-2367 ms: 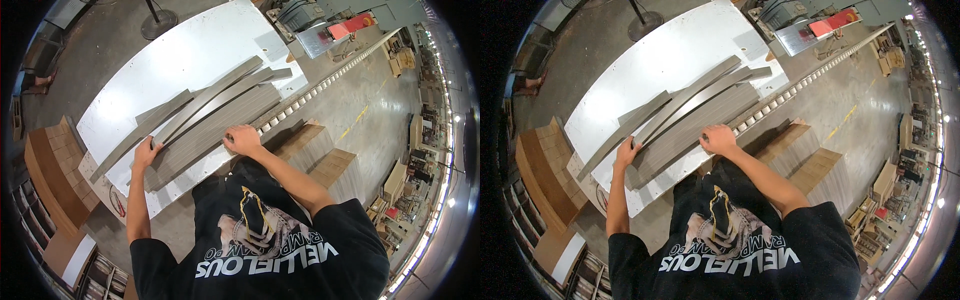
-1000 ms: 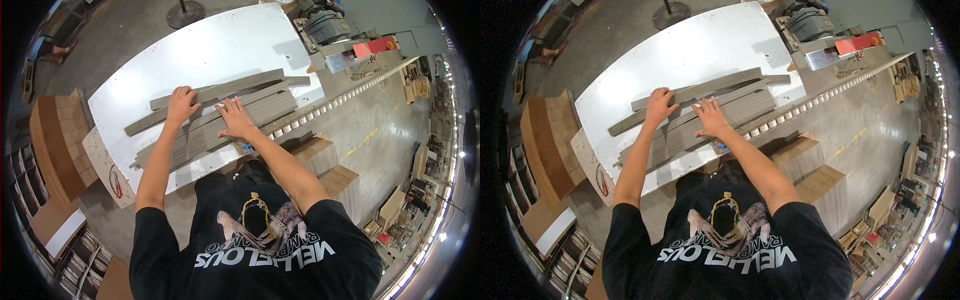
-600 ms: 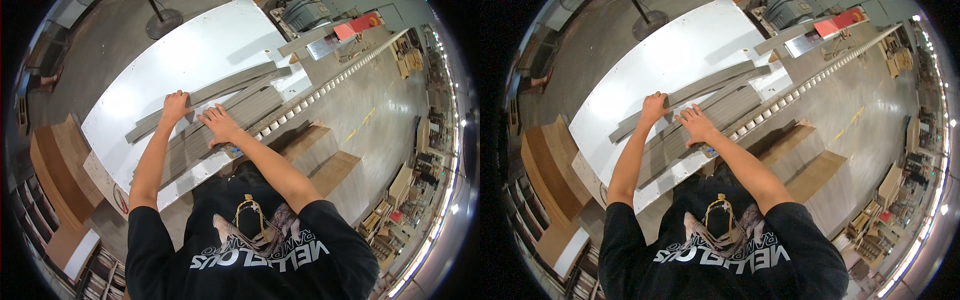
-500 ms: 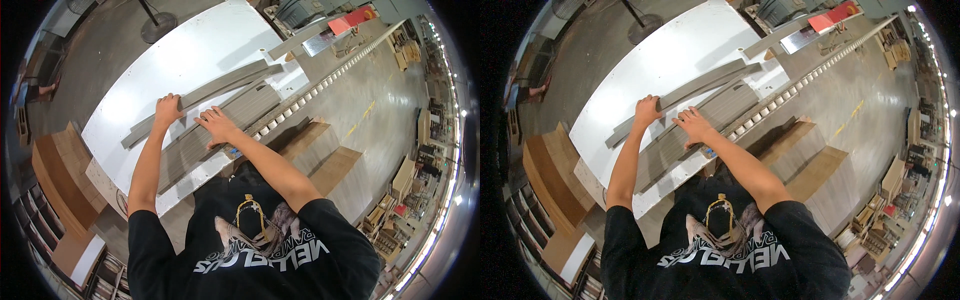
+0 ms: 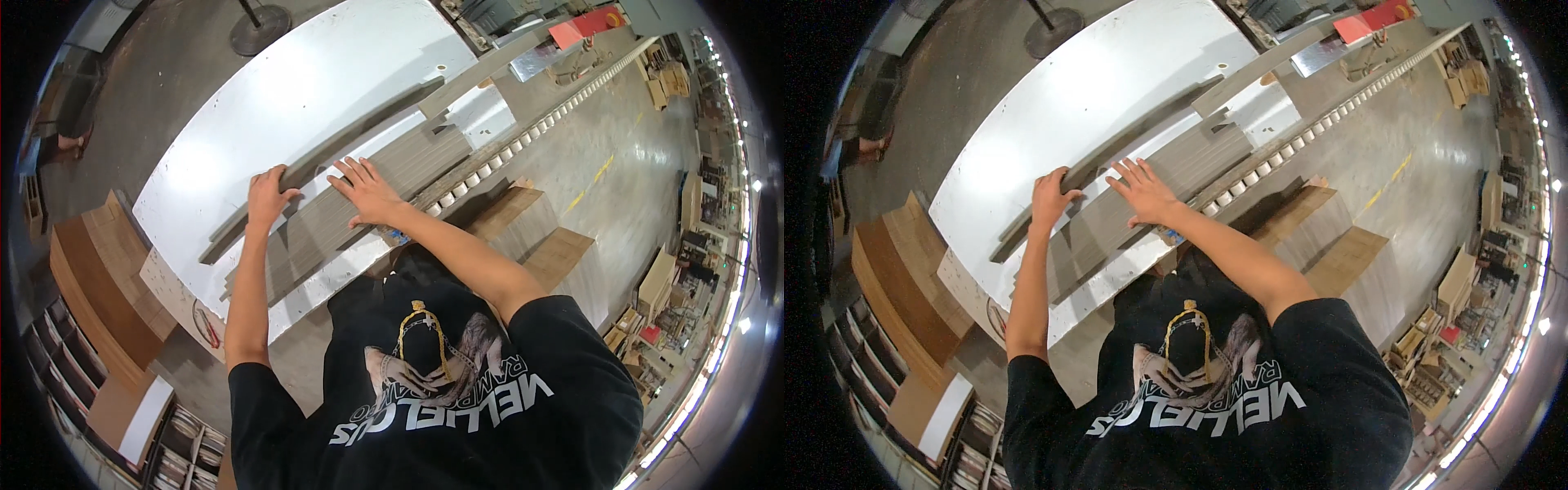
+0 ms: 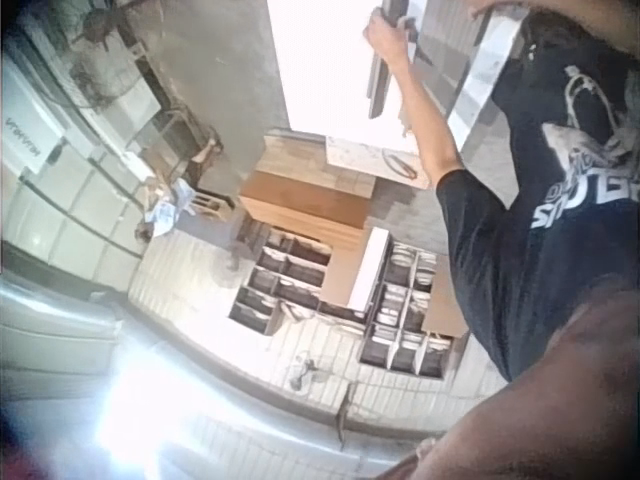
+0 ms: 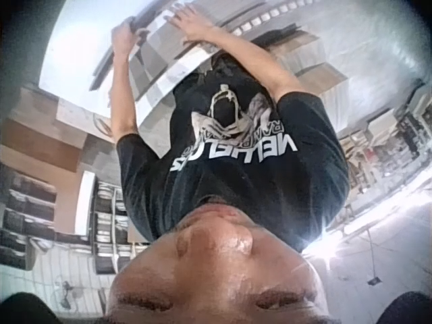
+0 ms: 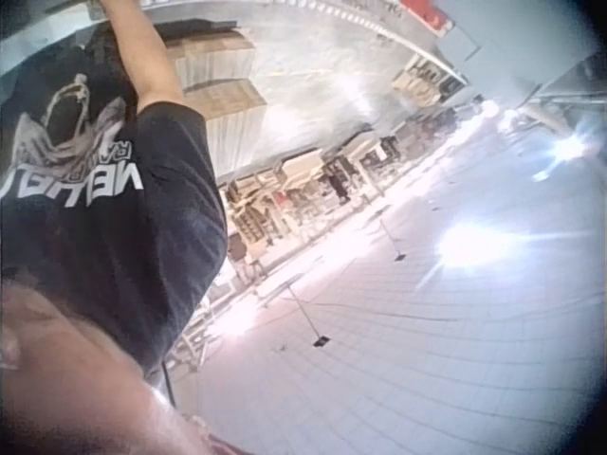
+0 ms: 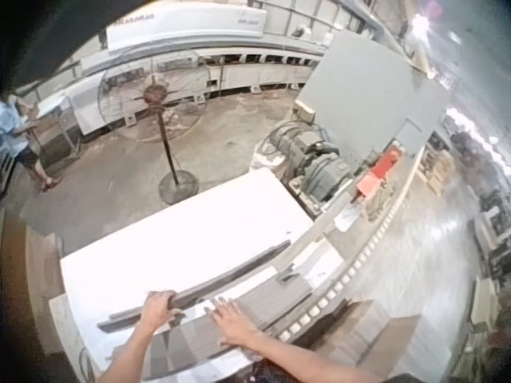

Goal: The person feeds wooden strips along an edge banding machine track and then stacks and aligns the wooden strips on a table by hand.

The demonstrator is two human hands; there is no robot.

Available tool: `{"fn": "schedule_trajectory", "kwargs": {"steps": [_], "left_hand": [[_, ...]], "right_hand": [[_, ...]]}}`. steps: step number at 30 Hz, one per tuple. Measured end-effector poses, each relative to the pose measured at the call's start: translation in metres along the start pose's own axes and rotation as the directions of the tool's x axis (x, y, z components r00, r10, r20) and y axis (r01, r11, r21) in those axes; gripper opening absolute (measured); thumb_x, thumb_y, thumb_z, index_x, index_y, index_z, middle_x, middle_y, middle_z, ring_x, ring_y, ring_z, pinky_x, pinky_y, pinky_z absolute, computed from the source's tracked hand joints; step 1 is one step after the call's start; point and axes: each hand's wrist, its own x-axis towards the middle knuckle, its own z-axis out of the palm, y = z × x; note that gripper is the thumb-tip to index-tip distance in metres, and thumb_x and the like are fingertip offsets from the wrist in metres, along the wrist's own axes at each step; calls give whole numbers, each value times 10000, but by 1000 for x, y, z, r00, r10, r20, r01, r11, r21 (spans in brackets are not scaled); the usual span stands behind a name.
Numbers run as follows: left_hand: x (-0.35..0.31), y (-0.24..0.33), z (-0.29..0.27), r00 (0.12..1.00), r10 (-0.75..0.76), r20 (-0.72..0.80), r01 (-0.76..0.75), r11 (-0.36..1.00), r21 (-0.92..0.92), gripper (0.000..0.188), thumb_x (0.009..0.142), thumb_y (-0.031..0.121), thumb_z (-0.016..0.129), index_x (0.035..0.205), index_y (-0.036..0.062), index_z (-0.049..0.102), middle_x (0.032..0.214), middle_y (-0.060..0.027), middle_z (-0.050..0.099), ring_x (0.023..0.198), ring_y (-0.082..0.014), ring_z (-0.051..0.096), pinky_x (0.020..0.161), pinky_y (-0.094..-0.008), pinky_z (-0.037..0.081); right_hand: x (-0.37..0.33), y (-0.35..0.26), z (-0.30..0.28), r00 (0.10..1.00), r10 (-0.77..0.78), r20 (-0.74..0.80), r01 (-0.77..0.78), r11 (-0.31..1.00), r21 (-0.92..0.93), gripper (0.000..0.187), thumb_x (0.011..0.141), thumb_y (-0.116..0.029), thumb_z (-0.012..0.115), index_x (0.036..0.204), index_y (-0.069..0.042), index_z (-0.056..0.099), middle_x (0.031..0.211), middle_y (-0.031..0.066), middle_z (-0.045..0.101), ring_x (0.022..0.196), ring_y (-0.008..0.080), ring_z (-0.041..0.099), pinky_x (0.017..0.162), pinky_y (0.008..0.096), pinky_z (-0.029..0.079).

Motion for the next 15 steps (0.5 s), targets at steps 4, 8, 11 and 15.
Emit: {"fn": "schedule_trajectory", "kwargs": {"steps": [4, 8, 11, 15], "left_hand": [[-21, 34, 14, 996, -83, 42, 88, 982, -164, 444, 901, 336, 799, 1213, 37, 701, 1135, -150, 742, 1040, -371, 660, 1012, -464, 455], [-49, 56, 23, 996, -87, 3, 86, 980, -182, 441, 968, 313, 732, 1288, 17, 666, 1211, -176, 713, 1137, -392, 627, 1049, -487, 441], [-72, 60, 21, 988, -152, -24, 146, 978, -149, 501, 980, 311, 709, 1365, 4, 612, 1286, -209, 674, 1201, -407, 598, 1086, -504, 425], [-139, 23, 13, 904, -391, -174, 395, 919, -12, 538, 962, 338, 723, 1365, -1, 616, 1332, -248, 638, 1248, -442, 560, 1124, -534, 395]], "right_hand": [[4, -8, -8, 1000, 1, 10, -1, 999, -47, 1209, 727, -569, 903, 1668, -154, 267, 1748, 158, 149, 1621, 377, 108, 1329, 550, 87], [7, -8, -12, 1000, -7, 23, 9, 997, -78, 1210, 724, -563, 907, 1665, -149, 267, 1748, 166, 138, 1620, 379, 114, 1333, 541, 96], [3, 1, -6, 999, -4, 46, 6, 999, -40, 1184, 747, -527, 905, 1664, -145, 260, 1750, 164, 123, 1621, 377, 109, 1339, 514, 102], [-21, 22, -11, 995, 61, -81, -57, 997, 51, 1023, 789, -483, 882, 1599, -95, 390, 1659, 197, 335, 1547, 389, 299, 1313, 507, 198]]}}
